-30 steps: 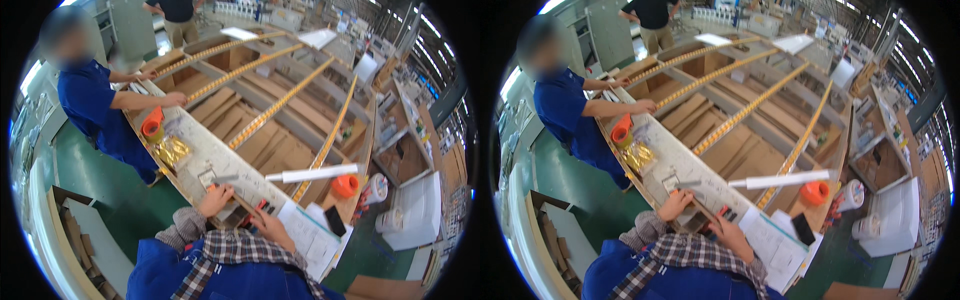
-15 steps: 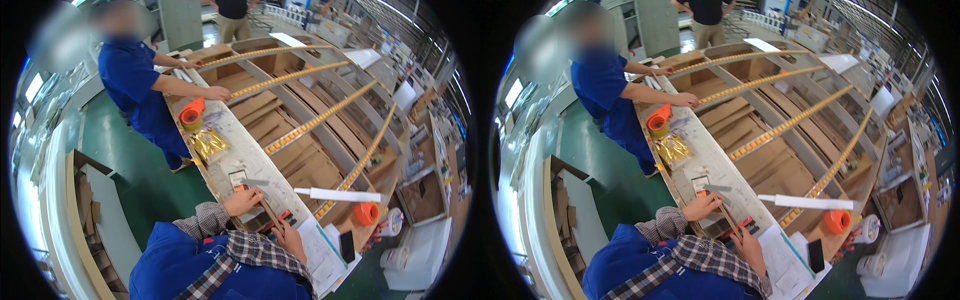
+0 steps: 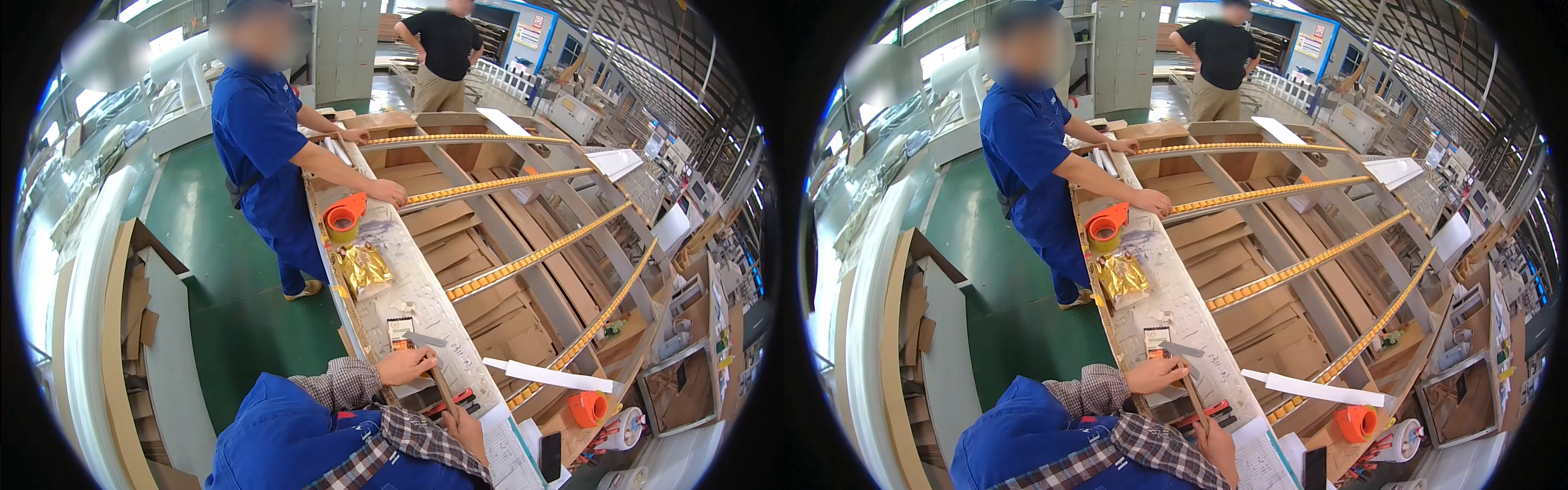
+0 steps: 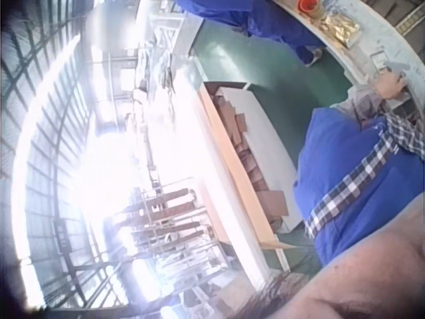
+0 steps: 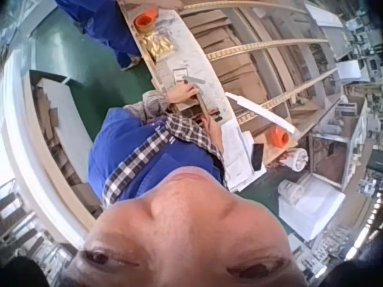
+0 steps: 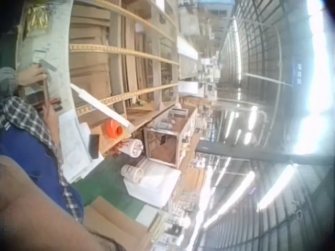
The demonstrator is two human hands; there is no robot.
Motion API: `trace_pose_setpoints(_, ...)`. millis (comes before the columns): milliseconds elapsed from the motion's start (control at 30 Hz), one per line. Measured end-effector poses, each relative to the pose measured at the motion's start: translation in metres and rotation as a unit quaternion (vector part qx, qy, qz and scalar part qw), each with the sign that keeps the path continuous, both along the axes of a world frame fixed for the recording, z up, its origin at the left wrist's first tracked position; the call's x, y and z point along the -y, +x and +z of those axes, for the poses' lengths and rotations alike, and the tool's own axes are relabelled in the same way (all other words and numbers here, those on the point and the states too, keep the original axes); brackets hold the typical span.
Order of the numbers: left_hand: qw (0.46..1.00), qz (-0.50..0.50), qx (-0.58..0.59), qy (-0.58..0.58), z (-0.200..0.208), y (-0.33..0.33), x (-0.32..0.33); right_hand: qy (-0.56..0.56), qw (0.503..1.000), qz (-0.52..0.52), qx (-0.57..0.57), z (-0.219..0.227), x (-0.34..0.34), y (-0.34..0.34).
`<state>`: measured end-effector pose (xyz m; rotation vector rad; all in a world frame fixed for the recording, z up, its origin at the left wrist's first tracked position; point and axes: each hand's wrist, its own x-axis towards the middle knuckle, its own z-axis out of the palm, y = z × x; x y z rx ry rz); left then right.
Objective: The person uses a utility knife to cut a small piece of wood on a workbench while a coworker measures a large wooden frame. The person then places the cut piece onto the frame and continues handling small wood pieces.
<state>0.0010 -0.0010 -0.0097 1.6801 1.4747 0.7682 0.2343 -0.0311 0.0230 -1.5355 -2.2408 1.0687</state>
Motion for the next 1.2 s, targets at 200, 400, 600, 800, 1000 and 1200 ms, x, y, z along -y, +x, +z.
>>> trace_pose_setpoints(200, 1.000, -0.001, 0.000, -0.029, 0.018, 0.002, 0.005, -0.007, 1.000, 0.000, 0.000, -0.004, 0.004, 0.005)
trace_pose_setpoints(400, 1.000, -0.001, -0.006, -0.007, 0.001, 0.005, 0.000, -0.005, 1.000, -0.005, 0.024, 0.001, 0.001, 0.005)
trace_pose_setpoints(600, 1.000, 0.004, 0.003, -0.013, 0.002, 0.002, -0.001, -0.010, 1.000, -0.006, 0.025, 0.000, 0.002, 0.002)
trace_pose_setpoints(800, 0.999, 0.011, 0.021, 0.042, 0.002, 0.001, 0.003, 0.020, 1.000, -0.011, 0.005, 0.003, 0.007, -0.001)
trace_pose_setpoints(1000, 1.000, 0.006, 0.001, 0.002, 0.021, 0.004, 0.001, 0.009, 0.999, -0.031, 0.044, 0.013, 0.009, -0.003)
trace_pose_setpoints(1200, 0.999, 0.011, 0.033, -0.003, 0.012, -0.004, 0.001, 0.026, 0.999, -0.019, 0.042, 0.009, 0.008, -0.007)
